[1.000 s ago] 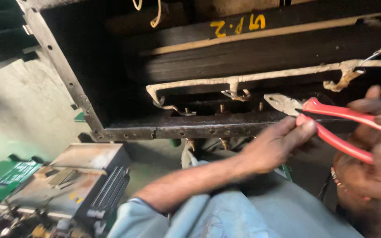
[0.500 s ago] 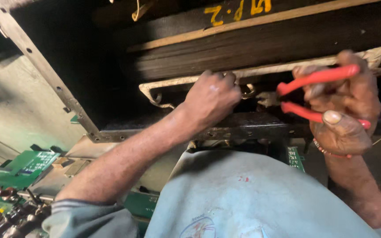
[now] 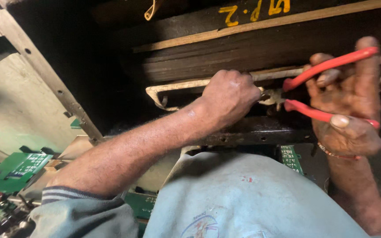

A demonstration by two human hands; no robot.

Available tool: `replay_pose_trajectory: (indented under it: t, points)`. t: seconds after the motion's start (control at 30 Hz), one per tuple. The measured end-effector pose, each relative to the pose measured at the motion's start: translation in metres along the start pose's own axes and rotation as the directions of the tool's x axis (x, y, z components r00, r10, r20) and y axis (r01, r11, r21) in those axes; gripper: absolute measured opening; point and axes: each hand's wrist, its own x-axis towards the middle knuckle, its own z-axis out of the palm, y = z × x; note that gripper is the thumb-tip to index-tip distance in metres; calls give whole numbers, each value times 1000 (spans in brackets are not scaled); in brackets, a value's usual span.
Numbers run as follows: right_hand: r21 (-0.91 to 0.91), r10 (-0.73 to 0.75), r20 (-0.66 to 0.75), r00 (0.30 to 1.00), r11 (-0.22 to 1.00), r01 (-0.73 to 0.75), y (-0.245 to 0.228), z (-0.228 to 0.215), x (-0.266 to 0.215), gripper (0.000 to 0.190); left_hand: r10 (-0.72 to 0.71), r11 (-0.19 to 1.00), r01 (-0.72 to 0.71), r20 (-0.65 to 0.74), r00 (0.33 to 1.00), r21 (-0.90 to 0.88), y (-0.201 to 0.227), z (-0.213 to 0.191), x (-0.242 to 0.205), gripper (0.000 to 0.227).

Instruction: The person uses red-handled pliers to cut and remove a white insulating strip from the edge of a large electrical component. They repeatedly pull and cut sections of the strip, working along the component's edge.

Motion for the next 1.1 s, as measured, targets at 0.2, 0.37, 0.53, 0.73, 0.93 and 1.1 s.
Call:
replay_pose_trajectory:
  t: [0.2, 0.37, 0.53, 0.73, 0.93, 1.1]
  points:
    - [57, -67, -51, 996, 996, 70, 29, -7, 11, 65, -2, 1000, 2, 19, 1000, -3, -6, -1, -1, 9]
    - [-18, -92, -70, 993, 996, 91, 26, -1, 23, 49, 12, 998, -9, 47, 999, -69, -10, 2, 0, 8]
    - [-41, -13, 44, 999, 999, 15, 14, 14, 32, 53, 8, 996, -1, 80, 997, -92, -12, 17, -11, 9]
    - [-426, 125, 456, 881, 900, 93, 27, 52, 98, 53, -148, 977, 145, -5, 989, -154, -28, 48, -52, 13]
    - [-713, 505, 532, 679, 700, 38, 45, 82, 129, 35, -282, 868, 361, 259, 924, -341, -32, 82, -57, 18]
    - [-582, 508, 604, 615, 808, -95, 37, 66, 143, 36, -111, 902, 196, 232, 966, -384, -37, 73, -54, 32]
